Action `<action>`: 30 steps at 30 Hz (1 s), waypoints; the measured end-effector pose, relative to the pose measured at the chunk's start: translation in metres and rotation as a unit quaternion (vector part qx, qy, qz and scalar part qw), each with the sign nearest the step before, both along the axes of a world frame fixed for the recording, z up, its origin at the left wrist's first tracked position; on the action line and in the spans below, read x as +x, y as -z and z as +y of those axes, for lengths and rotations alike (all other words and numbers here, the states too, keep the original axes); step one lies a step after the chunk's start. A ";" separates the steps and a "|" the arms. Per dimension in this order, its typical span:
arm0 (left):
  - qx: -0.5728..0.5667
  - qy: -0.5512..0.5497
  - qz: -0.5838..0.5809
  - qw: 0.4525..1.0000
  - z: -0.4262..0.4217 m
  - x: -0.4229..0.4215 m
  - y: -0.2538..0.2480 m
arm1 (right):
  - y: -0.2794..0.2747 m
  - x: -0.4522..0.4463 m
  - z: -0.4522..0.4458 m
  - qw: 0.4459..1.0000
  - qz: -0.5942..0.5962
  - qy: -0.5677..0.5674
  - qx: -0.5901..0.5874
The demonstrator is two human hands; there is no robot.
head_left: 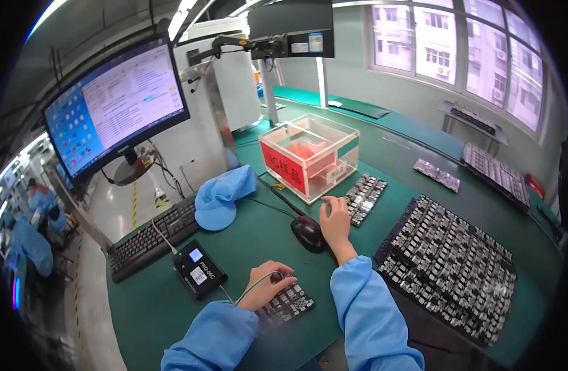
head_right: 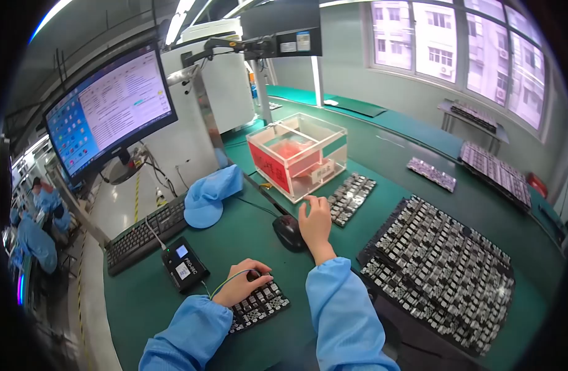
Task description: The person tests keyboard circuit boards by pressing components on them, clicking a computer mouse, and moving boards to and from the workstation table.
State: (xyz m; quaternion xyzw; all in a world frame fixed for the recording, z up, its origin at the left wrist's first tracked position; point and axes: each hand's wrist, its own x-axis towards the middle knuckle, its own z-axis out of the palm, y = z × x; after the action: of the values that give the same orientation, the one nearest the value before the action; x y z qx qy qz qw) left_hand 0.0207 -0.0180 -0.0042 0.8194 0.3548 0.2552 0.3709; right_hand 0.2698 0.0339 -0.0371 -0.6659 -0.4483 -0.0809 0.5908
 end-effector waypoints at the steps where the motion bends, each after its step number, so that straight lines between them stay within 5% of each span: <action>1: 0.008 0.005 0.004 1.000 0.001 0.000 0.001 | -0.002 -0.007 -0.003 1.000 -0.003 -0.009 -0.002; 11: 0.016 -0.012 0.017 1.000 -0.001 0.003 0.005 | -0.015 -0.042 -0.022 0.974 -0.195 -0.089 -0.074; 30: 0.054 0.021 -0.019 0.998 0.000 -0.001 0.013 | -0.010 -0.043 -0.040 0.963 -0.155 -0.142 -0.171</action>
State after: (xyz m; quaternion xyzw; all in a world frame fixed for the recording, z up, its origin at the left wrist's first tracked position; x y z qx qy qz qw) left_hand 0.0200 -0.0182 -0.0168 0.8405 0.3159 0.2821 0.3380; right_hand 0.2270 -0.0058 -0.0268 -0.6658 -0.6317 -0.0210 0.3966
